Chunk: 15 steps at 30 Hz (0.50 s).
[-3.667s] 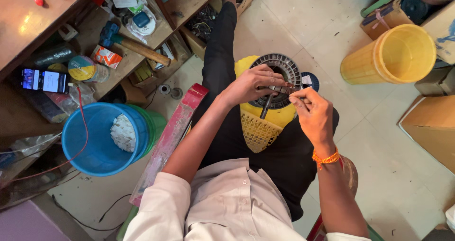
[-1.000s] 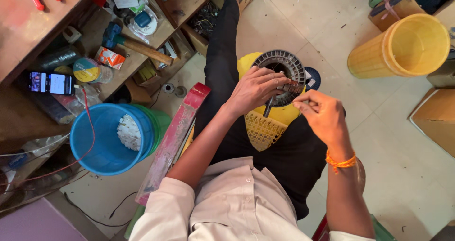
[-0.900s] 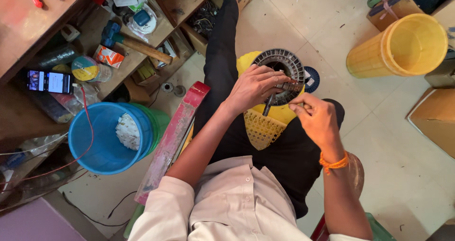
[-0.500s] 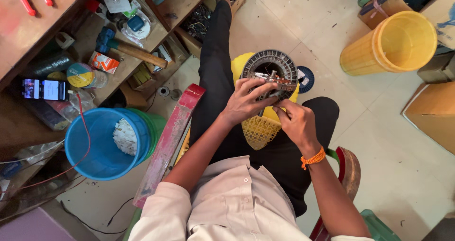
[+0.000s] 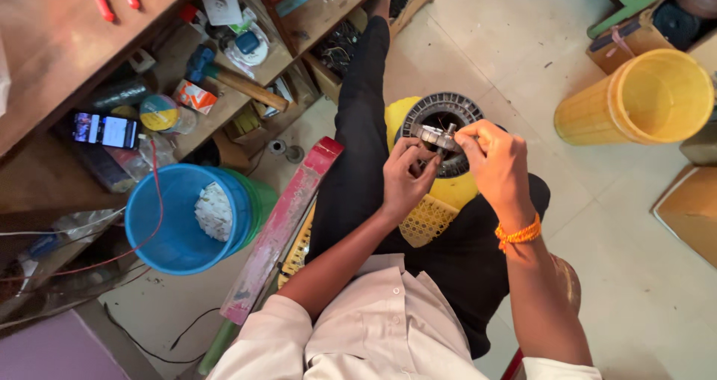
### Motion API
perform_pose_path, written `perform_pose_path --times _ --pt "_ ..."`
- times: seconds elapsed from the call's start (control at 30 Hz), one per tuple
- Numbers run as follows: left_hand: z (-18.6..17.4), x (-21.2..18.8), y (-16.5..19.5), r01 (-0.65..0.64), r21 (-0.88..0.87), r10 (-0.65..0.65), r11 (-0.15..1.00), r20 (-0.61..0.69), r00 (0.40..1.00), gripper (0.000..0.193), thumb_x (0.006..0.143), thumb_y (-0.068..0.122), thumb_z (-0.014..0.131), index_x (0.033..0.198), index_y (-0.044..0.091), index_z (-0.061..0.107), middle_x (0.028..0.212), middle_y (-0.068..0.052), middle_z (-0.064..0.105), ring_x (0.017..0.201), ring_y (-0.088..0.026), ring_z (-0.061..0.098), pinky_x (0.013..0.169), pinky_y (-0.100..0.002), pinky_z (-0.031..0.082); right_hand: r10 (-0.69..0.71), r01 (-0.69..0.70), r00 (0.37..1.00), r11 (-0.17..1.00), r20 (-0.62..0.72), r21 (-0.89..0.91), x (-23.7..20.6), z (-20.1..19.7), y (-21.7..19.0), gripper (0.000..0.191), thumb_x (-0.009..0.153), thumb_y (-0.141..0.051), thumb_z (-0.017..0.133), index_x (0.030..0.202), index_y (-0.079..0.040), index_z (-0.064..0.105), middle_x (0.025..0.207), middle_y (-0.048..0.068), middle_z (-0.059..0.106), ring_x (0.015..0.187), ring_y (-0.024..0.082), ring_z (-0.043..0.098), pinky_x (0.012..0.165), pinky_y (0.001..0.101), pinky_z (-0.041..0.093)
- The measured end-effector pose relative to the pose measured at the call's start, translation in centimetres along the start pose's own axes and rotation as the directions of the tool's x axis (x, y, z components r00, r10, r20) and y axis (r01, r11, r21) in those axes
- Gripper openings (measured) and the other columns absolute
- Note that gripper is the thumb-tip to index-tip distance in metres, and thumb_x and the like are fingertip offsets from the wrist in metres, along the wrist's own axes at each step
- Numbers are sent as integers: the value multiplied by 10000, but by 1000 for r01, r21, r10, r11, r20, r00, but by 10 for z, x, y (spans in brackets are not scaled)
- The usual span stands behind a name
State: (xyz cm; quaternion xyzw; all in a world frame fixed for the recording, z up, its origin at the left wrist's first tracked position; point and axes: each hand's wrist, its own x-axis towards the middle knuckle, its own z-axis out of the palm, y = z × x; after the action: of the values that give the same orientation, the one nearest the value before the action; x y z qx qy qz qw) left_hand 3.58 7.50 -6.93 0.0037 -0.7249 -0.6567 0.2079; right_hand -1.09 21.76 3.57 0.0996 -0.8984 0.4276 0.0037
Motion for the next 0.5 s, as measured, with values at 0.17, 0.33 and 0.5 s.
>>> perform_pose_path --times 0.17,0.33,0.5 --pt "7 3 4 18 66 -15 998 -55 998 117 900 54 788 930 16 682 1009 -49 622 613 -87 517 545 -267 433 59 -61 998 997 26 45 27 9 26 85 933 -70 725 941 15 731 678 44 665 601 33 565 555 253 466" --pt "3 5 20 37 185 -32 982 -28 999 121 912 93 790 973 49 695 1058 -35 626 760 -123 644 650 -260 515 127 -126 992 990 5 -58 38 11 58 112 906 -83 771 924 24 746 567 41 485 541 88 378 493 313 344" --pt "-21 25 29 -513 435 457 740 234 858 377 843 159 811 1183 100 659 1197 -34 655 1112 -228 593 949 -387 444 254 -253 967 967 14 -18 33 1 78 121 863 -88 799 921 9 756 535 -18 404 521 62 348 471 289 317"
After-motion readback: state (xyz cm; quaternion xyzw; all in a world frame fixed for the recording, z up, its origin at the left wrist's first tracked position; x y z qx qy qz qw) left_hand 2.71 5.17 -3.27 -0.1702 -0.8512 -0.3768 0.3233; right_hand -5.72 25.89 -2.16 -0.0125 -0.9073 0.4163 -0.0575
